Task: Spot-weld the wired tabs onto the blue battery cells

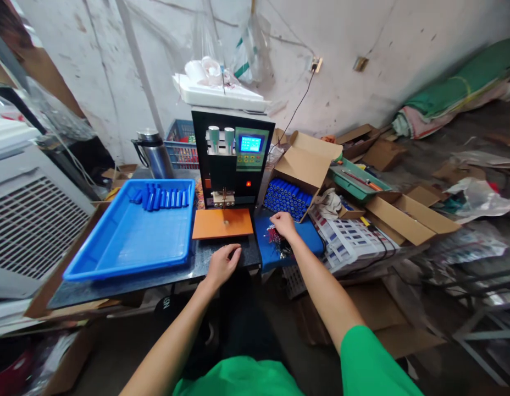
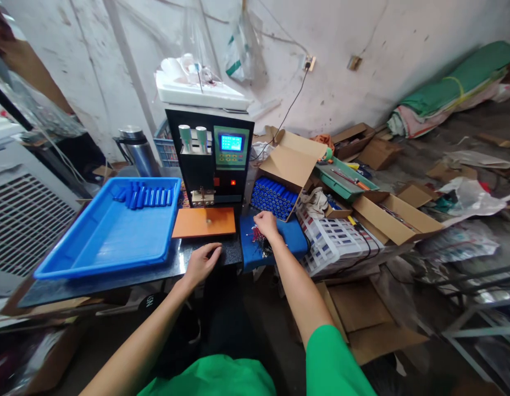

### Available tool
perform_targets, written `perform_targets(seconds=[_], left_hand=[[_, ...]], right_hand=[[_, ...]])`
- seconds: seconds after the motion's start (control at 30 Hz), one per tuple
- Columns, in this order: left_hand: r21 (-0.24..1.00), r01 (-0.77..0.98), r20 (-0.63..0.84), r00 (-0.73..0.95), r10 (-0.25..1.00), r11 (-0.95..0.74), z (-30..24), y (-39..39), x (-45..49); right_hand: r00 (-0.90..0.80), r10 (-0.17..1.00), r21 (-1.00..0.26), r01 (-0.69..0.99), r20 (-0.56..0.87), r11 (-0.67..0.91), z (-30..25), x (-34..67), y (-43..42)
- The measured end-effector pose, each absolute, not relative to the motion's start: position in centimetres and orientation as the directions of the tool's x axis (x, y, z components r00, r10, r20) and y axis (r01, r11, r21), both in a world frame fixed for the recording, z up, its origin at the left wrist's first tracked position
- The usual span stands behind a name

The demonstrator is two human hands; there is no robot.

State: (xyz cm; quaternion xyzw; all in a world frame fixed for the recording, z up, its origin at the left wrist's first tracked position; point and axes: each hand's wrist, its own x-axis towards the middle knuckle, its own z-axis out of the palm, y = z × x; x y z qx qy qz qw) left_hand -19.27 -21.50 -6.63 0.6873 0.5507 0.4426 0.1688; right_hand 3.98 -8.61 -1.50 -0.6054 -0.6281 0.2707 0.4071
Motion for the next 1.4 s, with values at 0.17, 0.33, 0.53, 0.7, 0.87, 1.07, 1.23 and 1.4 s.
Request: perform_targets(seconds=[0.17,0.33,0.53,0.7,0.87,1.07,1.23,1.4], left_hand=[[0.680,0.644,0.450,0.012,0.893,-0.351,-6.3,-21.5,-18.9],[0.553,0.750,0.462,0.085,0.883,-0.362,-4.6,-20.6,-15.5],[0.451,0.857,0.260,0.140,0.956,-0.248,-3.6,-18.7,-10.8],[0.435,0.863,0.238,0.163,0.957,-0.255,-4.5,-18.4,-10.4],[0.387,0.879,0.278,0.178,0.944,-0.279,-5.2,-18.8,-10.9],[0.506,0.781,0.470,0.105,0.876,-0.365,-4.0,-19.9,-11.8],[0.464,0.766,0.631,0.066,0.773,-0.445,-1.5,-20.2,-12.7],[0.409,0.822,0.669,0.026,0.743,-0.397,-1.1,-19.8,-13.9]], right_hand=[[0.074,0.972,-0.851,0.501,0.225,0.159,-1.4,4.0,-8.7],[0.074,0.971,-0.889,0.424,0.228,0.176,-1.5,4.1,-8.8],[0.063,0.982,-0.927,0.345,0.178,0.146,-2.2,4.0,-9.0],[0.154,0.968,-0.945,0.294,0.196,0.145,-2.2,4.5,-8.7],[0.310,0.927,-0.977,0.106,0.209,0.185,-1.0,4.9,-8.7],[0.264,0.954,-0.969,-0.159,0.141,0.187,1.2,2.8,-10.8],[0.170,0.982,-0.946,-0.294,0.089,0.136,2.3,-0.4,-13.1],[0.095,0.994,-0.934,-0.348,0.056,0.086,2.5,-3.4,-14.5]])
